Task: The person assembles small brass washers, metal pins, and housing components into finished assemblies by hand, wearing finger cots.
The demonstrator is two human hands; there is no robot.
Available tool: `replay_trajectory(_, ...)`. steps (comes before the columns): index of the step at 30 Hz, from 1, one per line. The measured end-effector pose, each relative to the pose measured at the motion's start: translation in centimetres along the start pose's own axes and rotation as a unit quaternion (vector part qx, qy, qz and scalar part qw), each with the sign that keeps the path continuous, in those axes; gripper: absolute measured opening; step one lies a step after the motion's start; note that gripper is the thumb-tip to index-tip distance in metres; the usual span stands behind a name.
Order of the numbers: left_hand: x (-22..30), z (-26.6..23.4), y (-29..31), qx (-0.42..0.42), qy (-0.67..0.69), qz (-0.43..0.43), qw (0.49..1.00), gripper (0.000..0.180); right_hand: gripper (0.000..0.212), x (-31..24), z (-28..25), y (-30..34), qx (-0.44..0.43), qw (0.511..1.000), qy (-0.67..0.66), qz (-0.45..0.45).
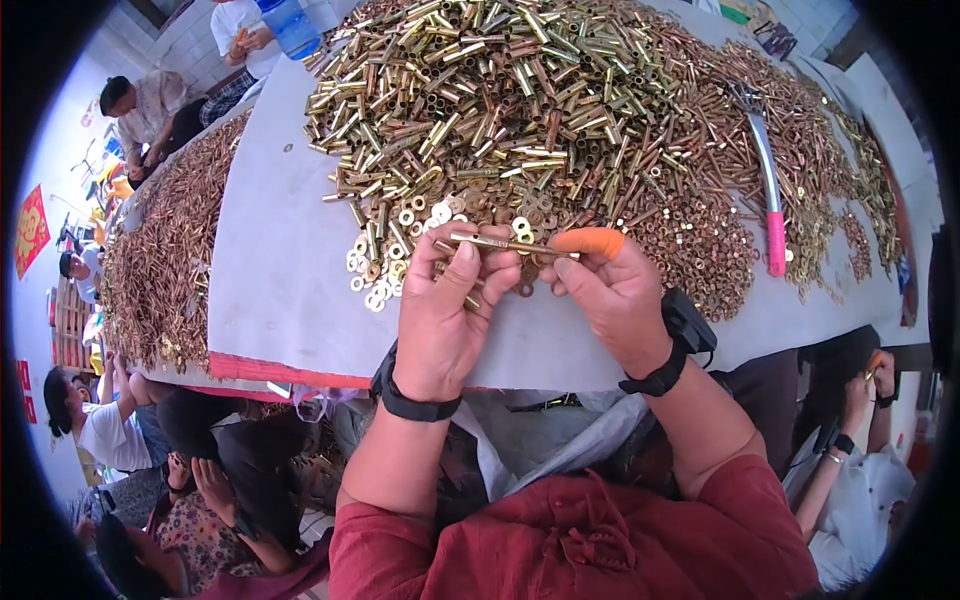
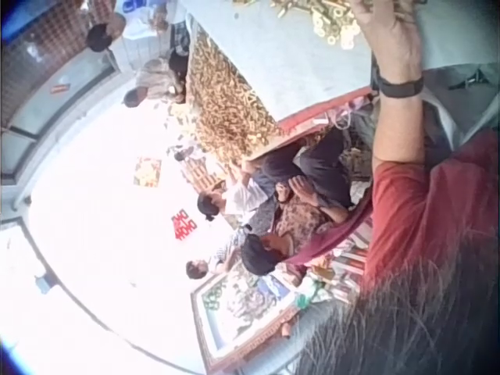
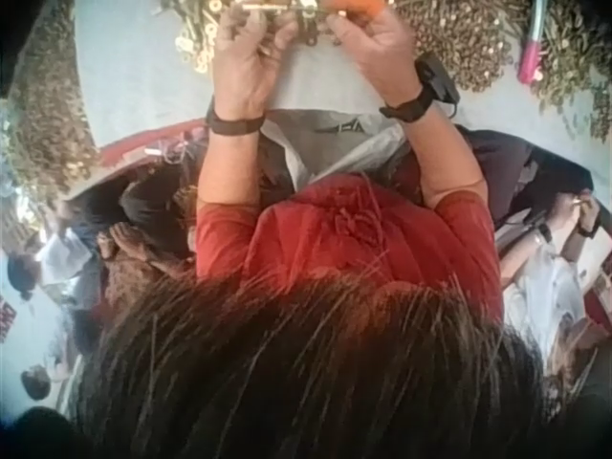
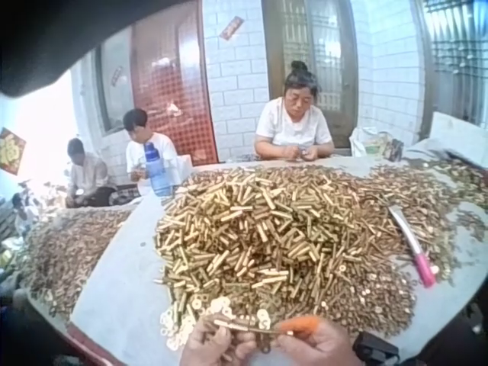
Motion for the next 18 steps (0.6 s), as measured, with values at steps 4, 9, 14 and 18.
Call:
replay_trajectory(4,-0.4,0.5,0.3,-0.008,-0.061,-0.011,0.998,0.017,0.016,1.1,-0.2,0.3,-0.018,0.992,0.119,0.024)
replay_trajectory(9,-0.2,1.0,0.5,-0.028,-0.103,-0.083,0.991,0.013,0.032,-0.8,0.1,-0.4,-0.023,0.910,0.364,-0.197)
replay_trajectory(14,0.3,0.8,0.5,-0.034,-0.108,-0.086,0.990,0.016,0.030,-0.6,-0.4,-0.8,-0.001,0.940,0.324,-0.110)
replay_trajectory(18,1.1,0.6,0.6,-0.017,-0.177,-0.043,0.983,0.013,0.025,-0.3,-0.4,0.3,-0.115,0.792,0.553,-0.231)
Point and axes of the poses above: each hand's wrist, its own y-axis away from the middle knuckle, its own z-axis out of the palm, x = y × z, the point moved 1 cm from there along -y, towards the middle knuckle, and after that the axes turned 11 degrees about x, right-handed, at the moved point
